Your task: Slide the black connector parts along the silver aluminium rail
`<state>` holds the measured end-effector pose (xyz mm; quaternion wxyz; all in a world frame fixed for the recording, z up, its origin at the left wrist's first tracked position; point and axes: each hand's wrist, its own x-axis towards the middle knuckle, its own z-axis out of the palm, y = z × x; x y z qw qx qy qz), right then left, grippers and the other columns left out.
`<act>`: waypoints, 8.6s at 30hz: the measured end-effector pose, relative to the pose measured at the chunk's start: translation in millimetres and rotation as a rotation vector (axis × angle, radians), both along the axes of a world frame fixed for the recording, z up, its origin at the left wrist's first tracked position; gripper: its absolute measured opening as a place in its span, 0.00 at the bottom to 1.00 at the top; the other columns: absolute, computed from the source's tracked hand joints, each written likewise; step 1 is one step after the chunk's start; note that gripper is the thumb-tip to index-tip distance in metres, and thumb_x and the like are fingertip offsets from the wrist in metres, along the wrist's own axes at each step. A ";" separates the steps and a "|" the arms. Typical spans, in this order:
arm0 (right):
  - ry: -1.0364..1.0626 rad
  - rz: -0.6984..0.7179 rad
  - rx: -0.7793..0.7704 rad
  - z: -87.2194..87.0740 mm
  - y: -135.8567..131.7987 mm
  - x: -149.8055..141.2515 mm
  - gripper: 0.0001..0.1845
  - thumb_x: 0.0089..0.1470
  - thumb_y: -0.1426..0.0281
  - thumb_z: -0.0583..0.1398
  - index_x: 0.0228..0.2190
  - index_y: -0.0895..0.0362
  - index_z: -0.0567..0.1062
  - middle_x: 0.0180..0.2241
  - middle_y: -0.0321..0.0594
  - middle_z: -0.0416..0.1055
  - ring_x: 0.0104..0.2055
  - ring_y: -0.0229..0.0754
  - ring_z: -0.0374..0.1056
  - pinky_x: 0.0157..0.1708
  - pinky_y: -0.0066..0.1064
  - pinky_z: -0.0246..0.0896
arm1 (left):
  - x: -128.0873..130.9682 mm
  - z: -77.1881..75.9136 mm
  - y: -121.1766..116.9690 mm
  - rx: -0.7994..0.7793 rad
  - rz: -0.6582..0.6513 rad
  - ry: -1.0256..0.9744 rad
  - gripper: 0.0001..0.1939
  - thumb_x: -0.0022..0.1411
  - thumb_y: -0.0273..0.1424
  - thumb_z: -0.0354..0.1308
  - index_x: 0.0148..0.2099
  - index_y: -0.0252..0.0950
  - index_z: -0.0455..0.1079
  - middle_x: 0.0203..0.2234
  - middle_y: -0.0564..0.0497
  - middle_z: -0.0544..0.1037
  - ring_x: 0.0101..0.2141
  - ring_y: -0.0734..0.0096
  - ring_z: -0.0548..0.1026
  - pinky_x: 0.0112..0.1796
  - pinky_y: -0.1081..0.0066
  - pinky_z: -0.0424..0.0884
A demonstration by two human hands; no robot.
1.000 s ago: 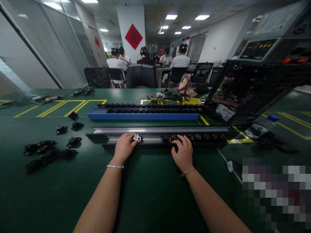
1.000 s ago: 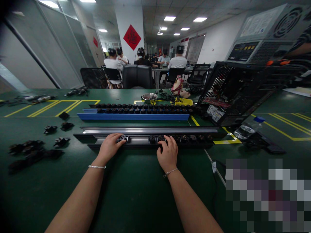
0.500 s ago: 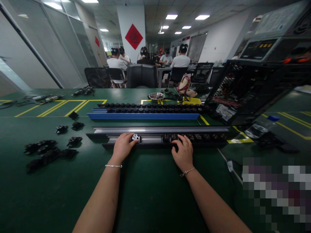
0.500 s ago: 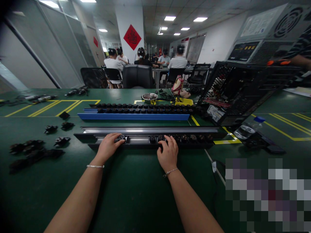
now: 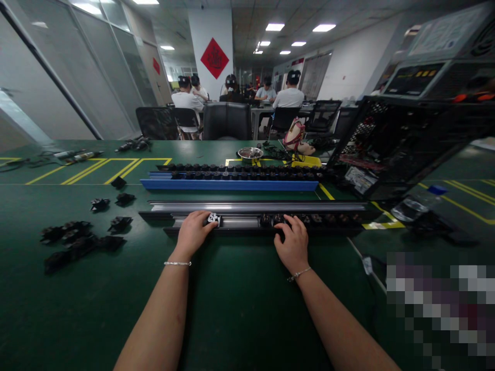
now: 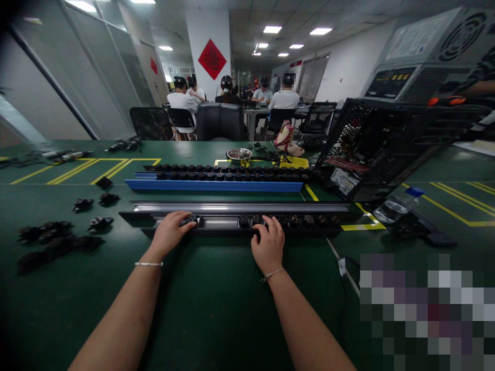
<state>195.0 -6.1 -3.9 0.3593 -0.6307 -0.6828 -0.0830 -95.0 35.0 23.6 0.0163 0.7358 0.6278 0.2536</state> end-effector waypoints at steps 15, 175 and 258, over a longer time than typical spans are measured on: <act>-0.010 -0.007 -0.009 0.6 -0.4 -0.2 0.10 0.48 0.74 0.56 0.34 0.54 0.74 0.52 0.44 0.64 0.59 0.52 0.50 0.55 0.48 0.50 | -11.2 2.7 -0.5 -0.013 0.007 -0.022 0.18 0.56 0.41 0.56 0.46 0.37 0.72 0.45 0.46 0.75 0.48 0.59 0.69 0.52 0.61 0.64; 0.012 -0.001 0.037 -1.9 -0.8 -1.4 0.11 0.47 0.75 0.55 0.33 0.55 0.74 0.51 0.45 0.64 0.59 0.52 0.50 0.55 0.48 0.51 | 104.2 -0.8 -19.7 0.071 -0.250 0.045 0.27 0.59 0.42 0.53 0.58 0.37 0.59 0.54 0.44 0.68 0.60 0.56 0.55 0.55 0.56 0.57; 0.025 -0.026 0.063 -1.2 3.6 2.5 0.07 0.45 0.73 0.59 0.31 0.55 0.73 0.47 0.44 0.67 0.56 0.51 0.54 0.54 0.47 0.52 | 108.5 11.6 0.8 -0.134 -0.174 -0.105 0.17 0.58 0.31 0.56 0.50 0.33 0.68 0.48 0.45 0.73 0.50 0.62 0.68 0.53 0.64 0.61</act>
